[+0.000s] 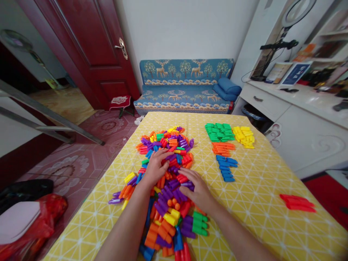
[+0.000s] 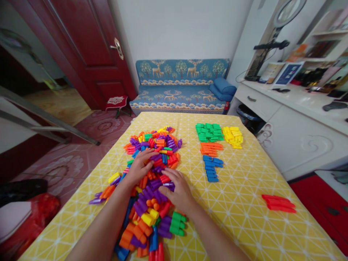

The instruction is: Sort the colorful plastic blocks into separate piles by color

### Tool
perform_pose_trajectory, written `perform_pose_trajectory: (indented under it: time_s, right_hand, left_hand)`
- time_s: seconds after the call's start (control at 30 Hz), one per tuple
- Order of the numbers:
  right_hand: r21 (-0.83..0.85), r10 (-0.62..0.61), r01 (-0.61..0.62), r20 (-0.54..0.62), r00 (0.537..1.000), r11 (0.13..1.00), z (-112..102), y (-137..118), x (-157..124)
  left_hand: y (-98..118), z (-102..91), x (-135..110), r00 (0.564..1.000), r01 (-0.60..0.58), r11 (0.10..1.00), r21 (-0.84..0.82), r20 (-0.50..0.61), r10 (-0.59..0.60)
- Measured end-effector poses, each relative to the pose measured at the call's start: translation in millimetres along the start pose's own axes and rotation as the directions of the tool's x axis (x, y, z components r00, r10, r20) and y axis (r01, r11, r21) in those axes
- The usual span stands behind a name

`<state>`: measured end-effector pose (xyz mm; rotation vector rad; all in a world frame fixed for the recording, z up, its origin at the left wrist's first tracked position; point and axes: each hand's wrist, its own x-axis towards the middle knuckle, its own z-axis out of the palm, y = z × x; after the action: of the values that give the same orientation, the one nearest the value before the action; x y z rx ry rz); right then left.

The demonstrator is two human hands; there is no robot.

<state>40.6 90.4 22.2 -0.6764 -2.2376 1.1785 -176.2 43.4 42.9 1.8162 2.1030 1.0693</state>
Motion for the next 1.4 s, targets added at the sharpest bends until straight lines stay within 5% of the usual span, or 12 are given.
perform_pose_trajectory:
  time_s: [0.17, 0.27, 0.4, 0.57, 0.8, 0.9, 1.1, 1.4]
  right_hand:
    - [0.381, 0.116, -0.068, -0.104, 0.988, 0.922, -1.9, 15.0, 4.3]
    - [0.366, 0.097, -0.041, -0.136, 0.986, 0.93, -2.3, 16.1, 5.4]
    - [0.313, 0.081, -0.019, -0.184, 0.98, 0.95, -2.3, 12.9, 7.5]
    - [0.276, 0.053, 0.003, -0.197, 0.979, 0.961, -1.7, 15.4, 8.2]
    - [0.395, 0.096, -0.024, -0.163, 0.982, 0.919, 6.6, 22.5, 6.1]
    - [0.455, 0.084, -0.011, -0.142, 0.986, 0.891, 8.1, 22.8, 6.2]
    - [0.359, 0.027, 0.053, -0.215, 0.976, 0.932, 6.4, 24.0, 8.2]
    - [0.228, -0.025, 0.075, -0.215, 0.976, 0.971, 6.9, 19.3, 9.5]
  left_hand:
    - [-15.7, -32.0, 4.4, 0.981, 0.142, 0.924, -0.356, -0.072, -0.178]
    - [-39.1, -46.4, 7.7, 0.934, 0.284, 0.932, -0.225, -0.156, -0.322]
    - [-61.6, -41.7, 10.7, 0.892, 0.451, 0.889, -0.087, -0.005, -0.453]
    - [-47.4, -25.7, 11.3, 0.956, 0.292, 0.951, -0.101, 0.032, -0.29]
    - [30.2, -11.6, -6.5, 0.985, -0.016, 0.995, -0.096, 0.172, 0.033]
    - [49.4, 2.3, -20.3, 0.981, -0.062, 0.994, -0.089, 0.18, 0.077]
    - [42.9, 26.4, -35.4, 0.998, 0.0, 0.997, -0.073, 0.063, 0.005]
    - [31.1, 31.7, -31.7, 1.0, 0.009, 0.982, -0.188, 0.027, -0.004]
